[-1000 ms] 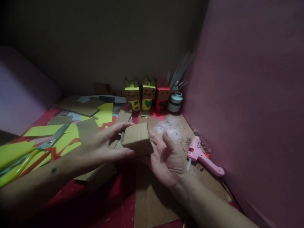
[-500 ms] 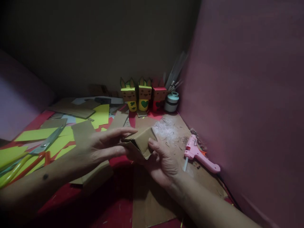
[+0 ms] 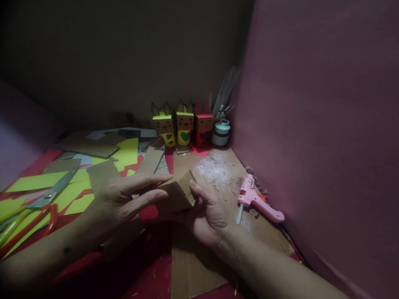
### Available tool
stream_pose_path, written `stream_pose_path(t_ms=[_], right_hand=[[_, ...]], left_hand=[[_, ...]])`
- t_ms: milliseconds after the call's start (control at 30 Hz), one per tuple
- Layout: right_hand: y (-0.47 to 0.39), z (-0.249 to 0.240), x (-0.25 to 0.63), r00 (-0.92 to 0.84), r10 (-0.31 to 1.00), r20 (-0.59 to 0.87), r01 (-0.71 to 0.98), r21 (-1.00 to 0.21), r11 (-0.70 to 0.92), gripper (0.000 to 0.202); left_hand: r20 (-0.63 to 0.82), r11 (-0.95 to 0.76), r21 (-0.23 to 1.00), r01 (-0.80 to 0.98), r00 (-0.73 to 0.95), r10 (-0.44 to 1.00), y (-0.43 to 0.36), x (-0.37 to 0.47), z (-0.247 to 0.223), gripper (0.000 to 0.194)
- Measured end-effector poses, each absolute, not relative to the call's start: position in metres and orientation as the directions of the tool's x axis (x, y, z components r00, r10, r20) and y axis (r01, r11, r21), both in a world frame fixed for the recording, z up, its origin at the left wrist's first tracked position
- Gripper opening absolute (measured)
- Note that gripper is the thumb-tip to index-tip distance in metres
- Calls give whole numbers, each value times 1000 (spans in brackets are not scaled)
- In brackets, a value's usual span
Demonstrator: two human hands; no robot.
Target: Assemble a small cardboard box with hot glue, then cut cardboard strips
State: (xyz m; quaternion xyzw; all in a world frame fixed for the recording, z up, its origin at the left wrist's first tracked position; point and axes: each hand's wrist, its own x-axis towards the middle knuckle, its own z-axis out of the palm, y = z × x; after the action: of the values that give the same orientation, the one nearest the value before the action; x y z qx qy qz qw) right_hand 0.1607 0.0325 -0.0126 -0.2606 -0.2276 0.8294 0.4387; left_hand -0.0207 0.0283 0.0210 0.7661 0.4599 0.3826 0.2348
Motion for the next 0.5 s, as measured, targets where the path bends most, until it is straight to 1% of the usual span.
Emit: stream_pose_path(t_ms=[133,200,300,333,400,433,467,500], right_hand=[[33,-12,162,-497,824,-273,-616,-558,-556,30],[34,-12,163,-525,802,-286,-614,-525,-589,32],[36,-14,164,-584,764,-273,-611,-473,-635,38],[36,-16,165,-607,749,-265,-606,-456,-652,40],[37,-19,165,-653,716,-249,-586,-432,-685,44],[37,-20,166,-674,697,-244,-571,-426,-701,45],[37,-21,166,-691,682,-242,-557,-422,-715,46],[37,-23,166,-701,671,-242,-546,-422,-723,46]], left_hand=[[454,-552,597,582,322,831,20,-15,21,25],[459,-567,604,560,337,822,17,-16,24,22],[456,-561,650,513,327,828,18,-23,31,22],[454,-576,650,496,356,817,20,-27,34,31],[425,-625,635,454,470,774,25,-34,37,63],[398,-640,632,437,526,752,28,-36,37,75],[358,-644,632,432,574,736,30,-38,37,83],[314,-637,636,436,608,729,31,-39,36,85]])
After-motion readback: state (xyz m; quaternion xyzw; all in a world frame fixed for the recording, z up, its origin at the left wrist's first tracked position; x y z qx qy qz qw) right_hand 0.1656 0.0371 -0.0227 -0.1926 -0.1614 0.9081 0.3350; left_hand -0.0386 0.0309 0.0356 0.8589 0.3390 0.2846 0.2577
